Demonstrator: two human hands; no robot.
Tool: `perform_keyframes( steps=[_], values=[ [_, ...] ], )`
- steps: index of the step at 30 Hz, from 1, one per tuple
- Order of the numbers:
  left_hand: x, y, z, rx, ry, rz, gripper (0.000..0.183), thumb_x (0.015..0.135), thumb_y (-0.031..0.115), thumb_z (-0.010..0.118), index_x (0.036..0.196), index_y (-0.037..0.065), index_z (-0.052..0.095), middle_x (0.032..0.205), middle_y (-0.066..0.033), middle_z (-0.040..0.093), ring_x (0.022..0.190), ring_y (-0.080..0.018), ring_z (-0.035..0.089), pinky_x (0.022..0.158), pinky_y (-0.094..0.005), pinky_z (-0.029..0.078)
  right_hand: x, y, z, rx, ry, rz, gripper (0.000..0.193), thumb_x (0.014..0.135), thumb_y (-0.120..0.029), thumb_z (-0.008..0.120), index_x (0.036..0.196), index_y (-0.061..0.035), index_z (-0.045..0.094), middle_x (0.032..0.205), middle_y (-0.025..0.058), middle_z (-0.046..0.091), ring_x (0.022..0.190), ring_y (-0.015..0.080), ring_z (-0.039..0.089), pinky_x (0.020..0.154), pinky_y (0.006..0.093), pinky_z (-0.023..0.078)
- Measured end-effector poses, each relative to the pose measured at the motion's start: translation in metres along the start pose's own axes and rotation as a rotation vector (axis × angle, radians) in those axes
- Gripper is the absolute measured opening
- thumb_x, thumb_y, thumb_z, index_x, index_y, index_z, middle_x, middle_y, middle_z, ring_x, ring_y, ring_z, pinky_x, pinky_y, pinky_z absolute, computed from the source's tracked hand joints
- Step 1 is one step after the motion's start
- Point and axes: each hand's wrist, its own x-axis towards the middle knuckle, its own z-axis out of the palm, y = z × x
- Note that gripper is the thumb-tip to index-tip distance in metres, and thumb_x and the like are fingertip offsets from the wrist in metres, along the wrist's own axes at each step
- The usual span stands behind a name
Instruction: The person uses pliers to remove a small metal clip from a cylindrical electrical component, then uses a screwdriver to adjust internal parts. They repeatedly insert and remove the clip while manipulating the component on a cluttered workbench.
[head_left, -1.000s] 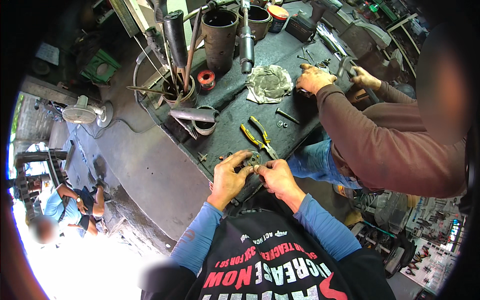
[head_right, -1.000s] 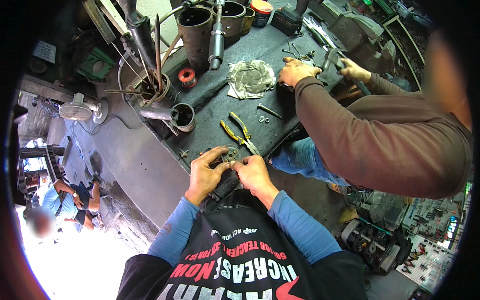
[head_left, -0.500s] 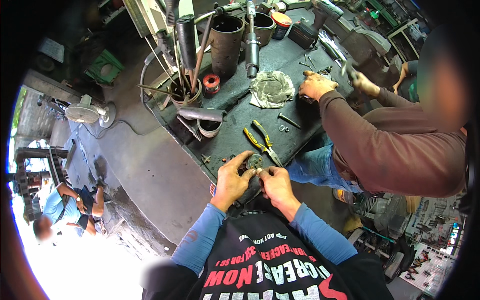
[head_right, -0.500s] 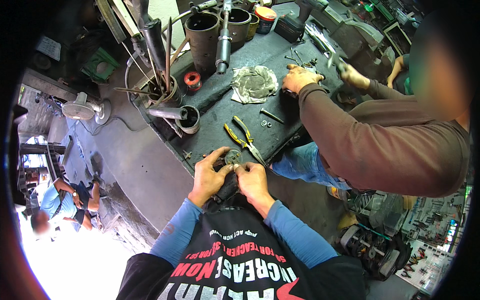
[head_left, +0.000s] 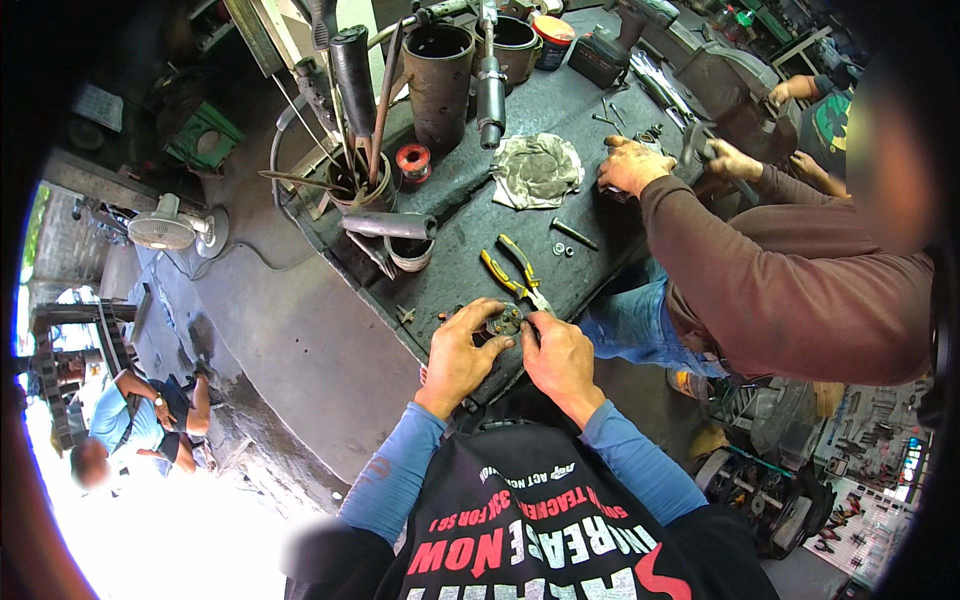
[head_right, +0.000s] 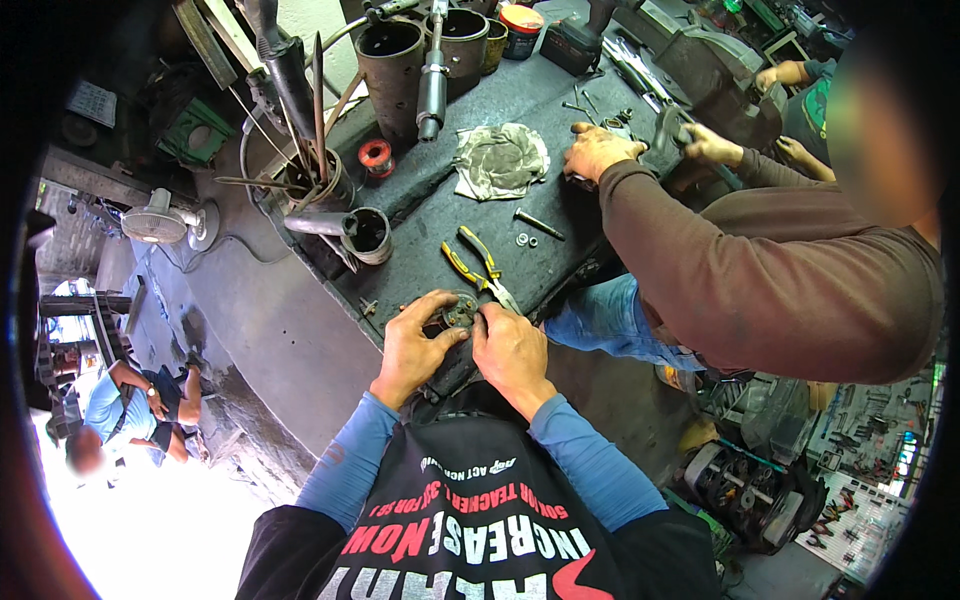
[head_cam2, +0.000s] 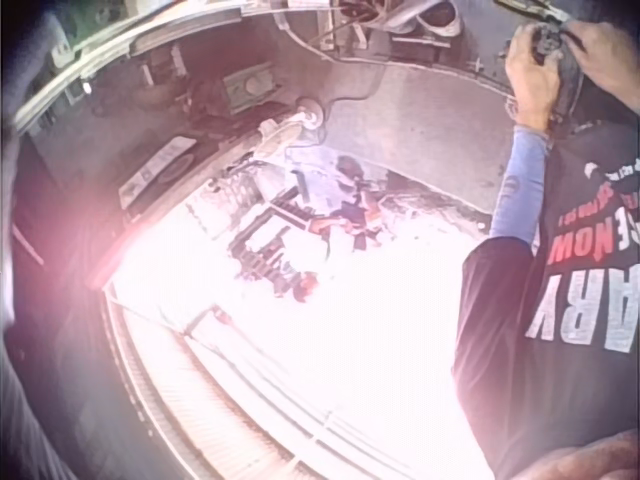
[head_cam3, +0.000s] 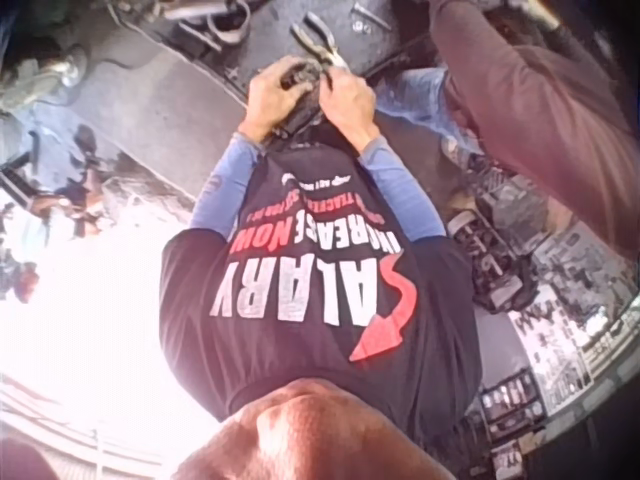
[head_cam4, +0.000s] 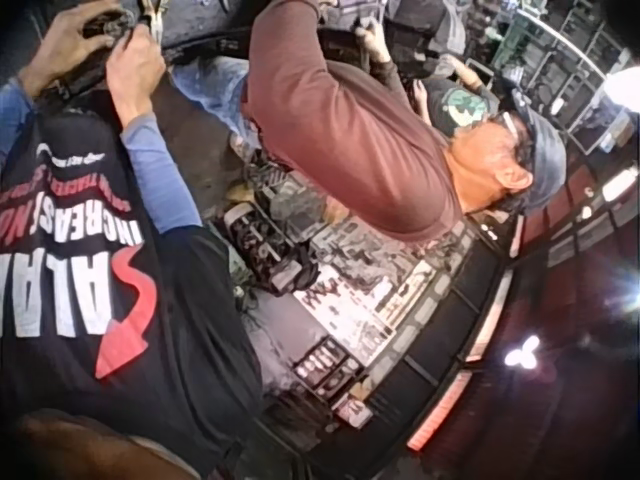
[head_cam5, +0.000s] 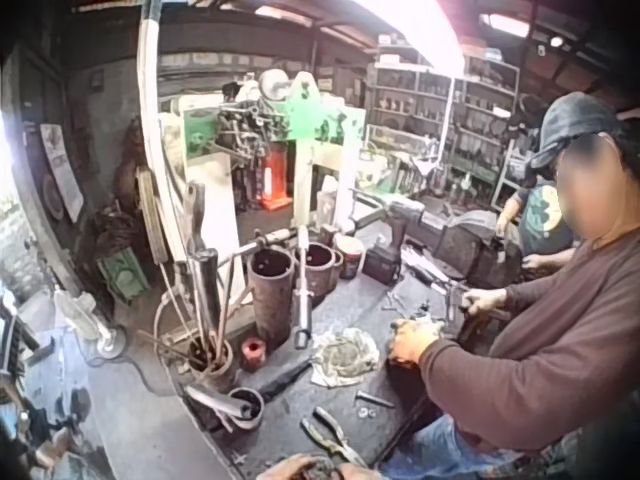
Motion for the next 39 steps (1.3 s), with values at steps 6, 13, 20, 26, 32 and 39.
perform_keyframes(
  steps=[6, 13, 20, 26, 32, 39],
  values=[
    [0.001, -0.001, 0.002, 0.019, 0.028, -0.022, 0.051, 0.077, 0.005, 0.093, 0.125, 0.002, 0.078, 0.132, -0.0170, 0.079, 0.119, -0.0296, 0.077, 0.103, -0.0389, 0.061, 0.001, 0.009, 0.011, 0.007, 0.068, -0.106, 0.018, 0.100, -0.022, 0.071, 0.096, -0.0050, 0.069, 0.087, 0.0220, 0.076, 0.079, 0.0455, 0.075, 0.070, 0.0572, 0.058],
    [0.001, -0.004, 0.003, 0.111, 0.043, 0.043, 0.050, 0.077, 0.006, 0.091, 0.126, 0.004, 0.080, 0.134, -0.0166, 0.079, 0.121, -0.0307, 0.077, 0.106, -0.0405, 0.059, 0.007, 0.022, 0.010, 0.015, 0.090, -0.315, 0.014, 0.098, -0.019, 0.072, 0.095, -0.0065, 0.066, 0.087, 0.0169, 0.075, 0.075, 0.0426, 0.074, 0.065, 0.0549, 0.057],
    [0.004, 0.000, 0.000, 0.055, 0.023, 0.016, 0.050, 0.077, 0.005, 0.092, 0.126, 0.002, 0.079, 0.130, -0.0172, 0.080, 0.119, -0.0298, 0.078, 0.103, -0.0385, 0.060, 0.015, 0.019, 0.000, -0.018, -0.037, -0.336, 0.014, 0.097, -0.019, 0.073, 0.095, -0.0071, 0.065, 0.088, 0.0136, 0.075, 0.078, 0.0392, 0.075, 0.066, 0.0536, 0.058],
    [-0.001, 0.002, 0.005, -0.138, 0.051, -0.133, 0.055, 0.079, 0.005, 0.094, 0.130, 0.001, 0.073, 0.121, -0.0167, 0.081, 0.113, -0.0299, 0.079, 0.100, -0.0400, 0.062, 0.012, 0.019, -0.020, -0.021, 0.065, -0.467, 0.009, 0.094, -0.012, 0.074, 0.103, -0.0104, 0.072, 0.092, 0.0090, 0.073, 0.081, 0.0340, 0.071, 0.070, 0.0493, 0.054],
    [0.005, 0.003, -0.005, 0.022, -0.049, -0.084, 0.054, 0.080, 0.008, 0.093, 0.130, 0.003, 0.072, 0.120, -0.0187, 0.079, 0.107, -0.0342, 0.079, 0.097, -0.0423, 0.062, 0.066, 0.028, -0.039, -0.194, 0.020, -0.690, 0.018, 0.088, -0.007, 0.074, 0.103, -0.0156, 0.081, 0.091, 0.0019, 0.070, 0.092, 0.0249, 0.066, 0.091, 0.0441, 0.046],
    [0.016, 0.010, -0.016, 0.090, -0.131, -0.030, 0.063, 0.076, 0.014, 0.096, 0.133, 0.003, 0.070, 0.126, -0.0195, 0.077, 0.118, -0.0363, 0.075, 0.103, -0.0429, 0.059, 0.083, 0.032, -0.032, -0.220, -0.073, -0.770, 0.019, 0.086, -0.009, 0.077, 0.103, -0.0168, 0.082, 0.090, -0.0004, 0.068, 0.094, 0.0230, 0.064, 0.093, 0.0419, 0.045]
  ],
)
